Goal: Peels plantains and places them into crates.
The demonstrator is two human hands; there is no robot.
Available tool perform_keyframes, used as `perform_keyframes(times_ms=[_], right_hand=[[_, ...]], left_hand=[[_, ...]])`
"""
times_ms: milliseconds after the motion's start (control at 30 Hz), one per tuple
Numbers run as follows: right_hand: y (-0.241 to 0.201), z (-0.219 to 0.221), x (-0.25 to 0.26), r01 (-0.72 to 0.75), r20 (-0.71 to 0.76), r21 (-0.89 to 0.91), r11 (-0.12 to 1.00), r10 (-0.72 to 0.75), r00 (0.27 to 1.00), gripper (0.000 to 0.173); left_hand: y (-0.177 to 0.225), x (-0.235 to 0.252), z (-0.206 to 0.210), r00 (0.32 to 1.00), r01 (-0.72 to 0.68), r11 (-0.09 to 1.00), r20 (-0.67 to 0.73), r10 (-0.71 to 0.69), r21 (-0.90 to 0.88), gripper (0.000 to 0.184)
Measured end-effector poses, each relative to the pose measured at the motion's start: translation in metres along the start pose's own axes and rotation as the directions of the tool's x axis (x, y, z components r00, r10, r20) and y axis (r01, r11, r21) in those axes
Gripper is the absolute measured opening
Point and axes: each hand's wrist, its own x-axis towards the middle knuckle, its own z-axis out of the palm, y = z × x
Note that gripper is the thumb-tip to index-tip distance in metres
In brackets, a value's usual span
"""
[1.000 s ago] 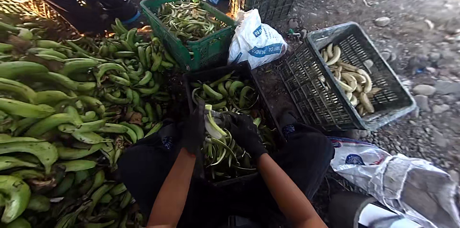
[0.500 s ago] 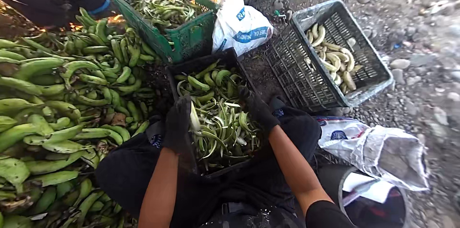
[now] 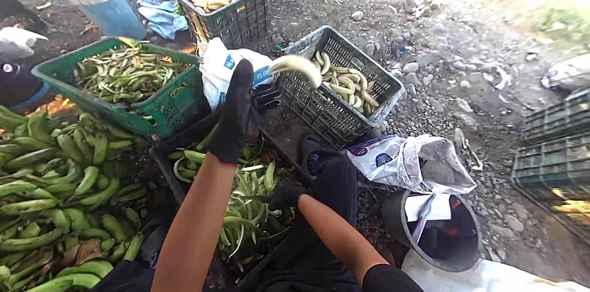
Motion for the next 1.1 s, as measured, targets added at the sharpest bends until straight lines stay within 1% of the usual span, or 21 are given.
perform_keyframes(times_ms=[33, 100, 167, 233, 300, 367, 433, 500, 533, 600, 667, 700, 733, 800, 867, 900, 967, 1000, 1033, 1067, 1100], right_hand=[[-0.003, 0.003, 0.004, -0.030, -0.024, -0.025, 0.999, 0.029, 0.999, 0.051], [0.011, 0.020, 0.043, 0.017, -0.122, -0.064, 0.998, -0.025, 0.992, 0.050], [0.022, 0.024, 0.064, 0.081, -0.155, -0.045, 0.996, -0.087, 0.984, 0.051], [0.020, 0.017, 0.056, 0.093, -0.127, 0.008, 0.996, -0.091, 0.988, 0.050], [0.020, 0.012, 0.048, 0.145, -0.119, 0.040, 0.989, -0.139, 0.983, 0.050], [0.016, 0.003, 0.042, 0.224, -0.175, 0.010, 0.974, -0.219, 0.960, 0.047], [0.005, -0.012, 0.028, 0.265, -0.253, -0.044, 0.963, -0.267, 0.930, 0.047], [-0.016, -0.025, 0.004, 0.279, -0.308, -0.105, 0.955, -0.297, 0.904, 0.052], [-0.028, -0.029, -0.010, 0.296, -0.317, -0.143, 0.944, -0.327, 0.890, 0.053], [-0.051, -0.031, -0.036, 0.371, -0.309, -0.249, 0.895, -0.436, 0.845, 0.050], [-0.068, -0.026, -0.054, 0.476, -0.251, -0.380, 0.793, -0.584, 0.772, 0.051], [-0.074, -0.022, -0.058, 0.521, -0.212, -0.429, 0.738, -0.643, 0.736, 0.055], [-0.075, -0.016, -0.061, 0.560, -0.202, -0.445, 0.699, -0.688, 0.697, 0.057], [-0.061, 0.001, -0.054, 0.647, -0.370, -0.337, 0.684, -0.728, 0.577, 0.052], [-0.040, 0.026, -0.027, 0.752, -0.665, -0.150, 0.641, -0.629, 0.403, 0.037], [-0.033, 0.038, -0.015, 0.790, -0.757, -0.008, 0.613, -0.520, 0.396, 0.037], [-0.030, 0.062, -0.006, 0.780, -0.751, 0.397, 0.484, -0.317, 0.579, 0.037], [-0.032, 0.071, -0.005, 0.716, -0.651, 0.586, 0.380, -0.306, 0.695, 0.034], [-0.037, 0.077, -0.005, 0.599, -0.513, 0.725, 0.341, -0.314, 0.799, 0.039], [-0.042, 0.079, -0.005, 0.496, -0.391, 0.797, 0.345, -0.330, 0.859, 0.051], [-0.047, 0.080, -0.005, 0.438, -0.330, 0.832, 0.341, -0.332, 0.884, 0.060]], left_hand=[[0.004, 0.000, 0.007, 1.000, -0.002, 0.999, 0.030, 0.001, 0.033, 0.054], [-0.005, -0.010, -0.009, 0.997, -0.012, 0.976, 0.081, -0.006, 0.218, 0.055], [-0.021, -0.028, -0.056, 0.989, 0.044, 0.907, 0.112, -0.100, 0.420, 0.057], [-0.038, -0.052, -0.109, 0.975, 0.200, 0.842, -0.014, -0.224, 0.500, 0.058], [-0.056, -0.081, -0.156, 0.919, 0.391, 0.816, -0.226, -0.322, 0.426, 0.057], [-0.073, -0.110, -0.187, 0.831, 0.506, 0.805, -0.426, -0.358, 0.311, 0.056], [-0.088, -0.134, -0.198, 0.745, 0.601, 0.769, -0.501, -0.440, 0.217, 0.060], [-0.103, -0.149, -0.194, 0.707, 0.652, 0.745, -0.469, -0.529, 0.143, 0.065], [-0.109, -0.152, -0.190, 0.716, 0.648, 0.754, -0.421, -0.556, 0.107, 0.068], [-0.112, -0.155, -0.178, 0.820, 0.549, 0.831, -0.249, -0.515, 0.091, 0.069], [-0.111, -0.153, -0.177, 0.943, 0.332, 0.928, -0.094, -0.321, 0.170, 0.047], [-0.107, -0.148, -0.174, 0.956, 0.291, 0.947, -0.079, -0.283, 0.137, 0.043], [-0.106, -0.145, -0.174, 0.959, 0.273, 0.960, -0.102, -0.266, 0.057, 0.039], [-0.105, -0.145, -0.178, 0.959, 0.208, 0.977, -0.189, -0.213, -0.047, 0.034], [-0.100, -0.147, -0.182, 0.923, 0.117, 0.993, -0.372, -0.098, 0.029, 0.031], [-0.099, -0.145, -0.185, 0.880, 0.063, 0.991, -0.475, 0.001, 0.119, 0.040], [-0.097, -0.143, -0.188, 0.813, 0.015, 0.961, -0.562, 0.149, 0.277, 0.063], [-0.098, -0.143, -0.188, 0.807, -0.019, 0.946, -0.554, 0.206, 0.325, 0.066], [-0.099, -0.142, -0.189, 0.811, -0.058, 0.930, -0.526, 0.256, 0.363, 0.065], [-0.102, -0.143, -0.189, 0.825, -0.091, 0.911, -0.483, 0.295, 0.401, 0.064], [-0.103, -0.143, -0.188, 0.837, -0.114, 0.895, -0.444, 0.320, 0.431, 0.062]])
